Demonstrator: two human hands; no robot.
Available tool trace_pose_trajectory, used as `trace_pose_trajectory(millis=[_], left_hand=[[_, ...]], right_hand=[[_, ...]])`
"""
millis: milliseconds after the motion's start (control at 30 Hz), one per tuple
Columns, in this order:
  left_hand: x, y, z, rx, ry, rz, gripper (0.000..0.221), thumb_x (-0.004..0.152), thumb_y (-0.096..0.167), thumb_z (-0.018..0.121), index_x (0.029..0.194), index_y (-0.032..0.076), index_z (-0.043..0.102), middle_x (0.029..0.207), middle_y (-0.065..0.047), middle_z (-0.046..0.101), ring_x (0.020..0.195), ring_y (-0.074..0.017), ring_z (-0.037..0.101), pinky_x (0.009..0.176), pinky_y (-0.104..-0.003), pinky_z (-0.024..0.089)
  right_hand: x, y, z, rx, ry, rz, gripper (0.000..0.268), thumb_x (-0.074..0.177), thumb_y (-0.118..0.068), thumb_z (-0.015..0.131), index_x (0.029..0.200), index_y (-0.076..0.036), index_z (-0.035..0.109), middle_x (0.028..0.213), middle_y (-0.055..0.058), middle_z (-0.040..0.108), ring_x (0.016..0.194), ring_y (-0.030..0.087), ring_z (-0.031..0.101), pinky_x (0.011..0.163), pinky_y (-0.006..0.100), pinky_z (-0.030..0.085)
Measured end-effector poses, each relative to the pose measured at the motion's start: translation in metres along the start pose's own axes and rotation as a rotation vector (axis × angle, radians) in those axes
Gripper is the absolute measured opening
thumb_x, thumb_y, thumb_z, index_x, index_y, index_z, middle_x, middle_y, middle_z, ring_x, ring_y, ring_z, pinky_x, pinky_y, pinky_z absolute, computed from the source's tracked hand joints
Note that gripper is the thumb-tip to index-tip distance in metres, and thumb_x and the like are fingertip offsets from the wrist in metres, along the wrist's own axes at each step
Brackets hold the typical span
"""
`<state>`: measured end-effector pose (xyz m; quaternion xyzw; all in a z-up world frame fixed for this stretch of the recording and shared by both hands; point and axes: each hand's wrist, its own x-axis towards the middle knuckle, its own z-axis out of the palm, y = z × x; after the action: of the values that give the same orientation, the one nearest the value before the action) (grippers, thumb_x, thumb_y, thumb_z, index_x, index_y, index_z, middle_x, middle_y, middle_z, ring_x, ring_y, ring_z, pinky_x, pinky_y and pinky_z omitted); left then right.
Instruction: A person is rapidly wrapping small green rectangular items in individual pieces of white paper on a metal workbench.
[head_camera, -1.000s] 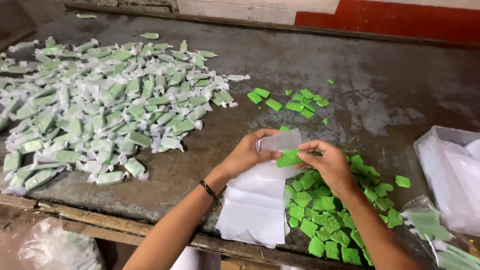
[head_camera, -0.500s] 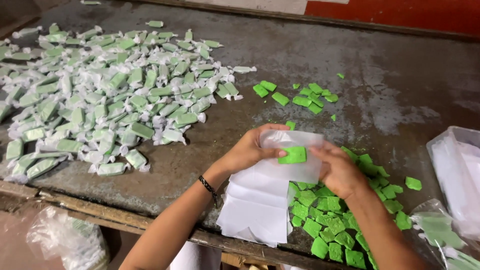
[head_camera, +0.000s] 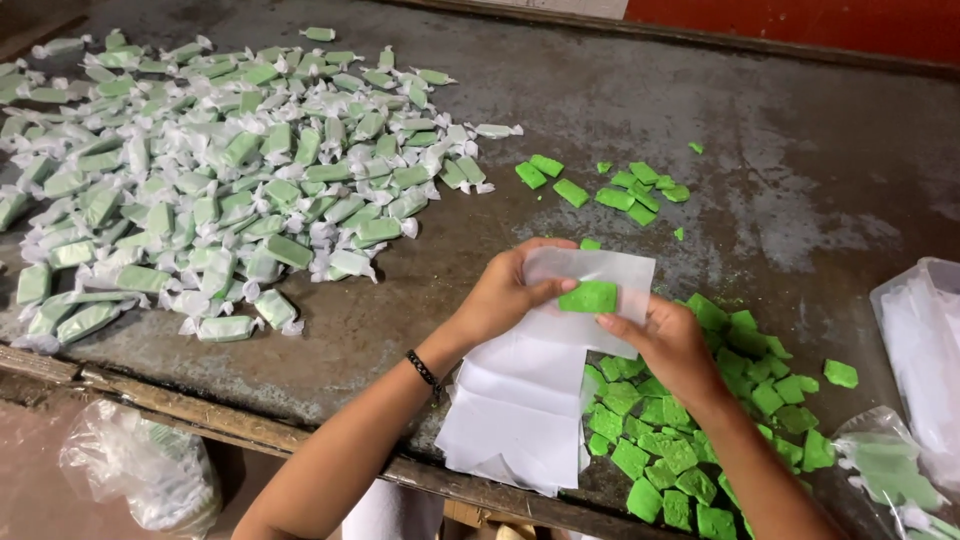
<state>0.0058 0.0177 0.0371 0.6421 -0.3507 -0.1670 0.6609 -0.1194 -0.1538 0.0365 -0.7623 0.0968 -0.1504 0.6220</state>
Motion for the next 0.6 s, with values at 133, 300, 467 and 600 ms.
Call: trace_pose_trajectory(millis=[133,300,467,600], left_hand=[[-0.004,0.0,0.005,0.027,-0.022,0.024,0.048,0.078,0.018,0.077,0.124,0.012,0.062,0.101,-0.013,0.068,0.094,-0.0179,0.063,0.087,-0.036,0.05],[0.0,0.005,0.011,-0.109,-0.007,-0.025,0.047,0.073,0.013,0.081,0.115,0.006,0.064,0.09,-0.009,0.07,0.08,-0.0127,0.063,0.074,-0.029,0.054],[0.003,0.006,0.008,-0.166,0.013,-0.035,0.044,0.071,0.009,0.082,0.11,0.003,0.064,0.088,-0.009,0.071,0.076,-0.0109,0.063,0.07,-0.027,0.055],[0.002,-0.003,0.006,-0.178,-0.032,-0.045,0.049,0.069,0.006,0.082,0.114,0.003,0.063,0.089,-0.01,0.071,0.074,-0.0114,0.065,0.066,-0.027,0.056]], right_hand=[[-0.001,0.005,0.004,0.088,0.108,0.005,0.022,0.078,-0.016,0.078,0.09,0.002,0.072,0.076,0.009,0.068,0.07,0.012,0.061,0.067,0.03,0.053],[-0.001,-0.01,0.008,0.107,0.18,-0.007,0.021,0.08,-0.016,0.077,0.095,-0.001,0.072,0.077,0.003,0.068,0.07,0.005,0.057,0.068,0.026,0.053],[0.0,-0.004,0.007,0.067,0.166,0.016,0.022,0.077,-0.018,0.08,0.083,0.001,0.072,0.071,0.011,0.069,0.062,0.015,0.061,0.066,0.033,0.052],[0.001,0.002,0.008,0.068,0.208,0.03,0.018,0.078,-0.02,0.08,0.079,-0.003,0.073,0.069,0.005,0.068,0.065,0.007,0.057,0.064,0.027,0.052]])
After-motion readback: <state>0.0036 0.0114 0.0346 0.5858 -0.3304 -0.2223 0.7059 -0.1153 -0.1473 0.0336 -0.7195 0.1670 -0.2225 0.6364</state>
